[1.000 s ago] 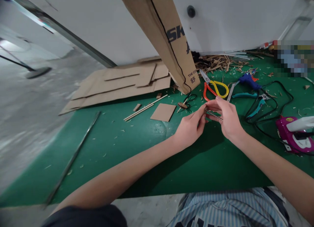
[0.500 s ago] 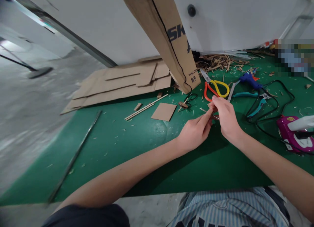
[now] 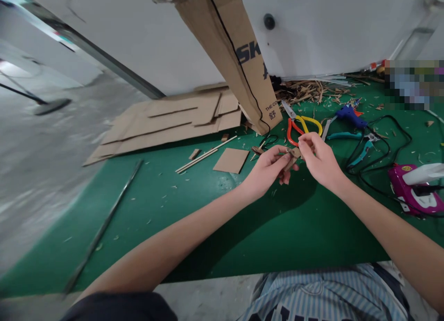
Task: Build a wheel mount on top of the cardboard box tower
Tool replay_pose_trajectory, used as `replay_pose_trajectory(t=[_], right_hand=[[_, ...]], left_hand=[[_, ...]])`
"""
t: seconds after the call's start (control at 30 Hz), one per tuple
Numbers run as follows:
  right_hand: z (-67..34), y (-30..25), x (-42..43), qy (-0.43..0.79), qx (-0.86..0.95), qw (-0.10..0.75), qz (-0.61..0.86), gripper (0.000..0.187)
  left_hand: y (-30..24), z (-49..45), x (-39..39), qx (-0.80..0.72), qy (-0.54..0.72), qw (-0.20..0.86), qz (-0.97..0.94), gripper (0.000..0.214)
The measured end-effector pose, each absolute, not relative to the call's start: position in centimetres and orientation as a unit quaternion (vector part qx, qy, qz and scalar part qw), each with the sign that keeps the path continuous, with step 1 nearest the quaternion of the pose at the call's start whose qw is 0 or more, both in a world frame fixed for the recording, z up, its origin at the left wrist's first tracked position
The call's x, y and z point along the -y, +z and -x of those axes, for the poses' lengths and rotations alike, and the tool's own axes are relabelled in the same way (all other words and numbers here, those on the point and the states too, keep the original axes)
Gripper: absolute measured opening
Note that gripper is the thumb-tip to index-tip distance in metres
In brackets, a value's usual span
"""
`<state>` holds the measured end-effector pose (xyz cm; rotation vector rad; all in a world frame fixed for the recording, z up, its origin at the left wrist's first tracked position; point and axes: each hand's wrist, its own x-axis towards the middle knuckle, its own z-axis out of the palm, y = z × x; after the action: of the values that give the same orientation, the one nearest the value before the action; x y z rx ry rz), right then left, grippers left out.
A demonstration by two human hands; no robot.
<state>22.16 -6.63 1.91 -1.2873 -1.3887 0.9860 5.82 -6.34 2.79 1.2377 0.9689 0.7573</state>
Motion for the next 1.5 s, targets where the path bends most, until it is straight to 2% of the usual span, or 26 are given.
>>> replay_pose_trajectory(t=[0.13,0.3,0.8,1.1,1.23,1.33,1.43,1.5], right_hand=[[-21.8,1.1,6.9,0.288,0.665,0.414,0.55,0.016],[-21.2,0.4,7.3,0.201,0.731,0.313,0.573,0.027],[-20.4,1.1,7.3,0.163,0.775,0.167,0.587,0.043],[-20.1,0.1,7.4,0.045,0.823,0.114,0.555,0.034],[-20.0,-0.3,7.5,0.016,0.829,0.124,0.545,0.034],[-20.4,-0.5,7.3,0.082,0.806,0.174,0.56,0.033],[-21.2,-0.5,6.8,0.223,0.741,0.328,0.541,0.032],[-21.6,-0.2,6.7,0.32,0.685,0.449,0.476,0.034]], left_hand=[[2.8,-5.8,6.4,-0.447,0.311,0.628,-0.556,0.011],[2.8,-5.7,6.5,-0.471,0.273,0.591,-0.595,0.008],[2.8,-5.8,6.6,-0.471,0.293,0.596,-0.581,0.014],[1.5,-5.5,6.4,-0.486,0.27,0.579,-0.596,0.017],[1.2,-5.3,6.4,-0.485,0.261,0.558,-0.62,0.017],[1.2,-5.2,6.3,-0.489,0.254,0.552,-0.626,0.015],[1.1,-5.1,6.4,-0.486,0.247,0.542,-0.639,0.012],[1.0,-5.1,6.4,-0.482,0.241,0.538,-0.648,0.012]])
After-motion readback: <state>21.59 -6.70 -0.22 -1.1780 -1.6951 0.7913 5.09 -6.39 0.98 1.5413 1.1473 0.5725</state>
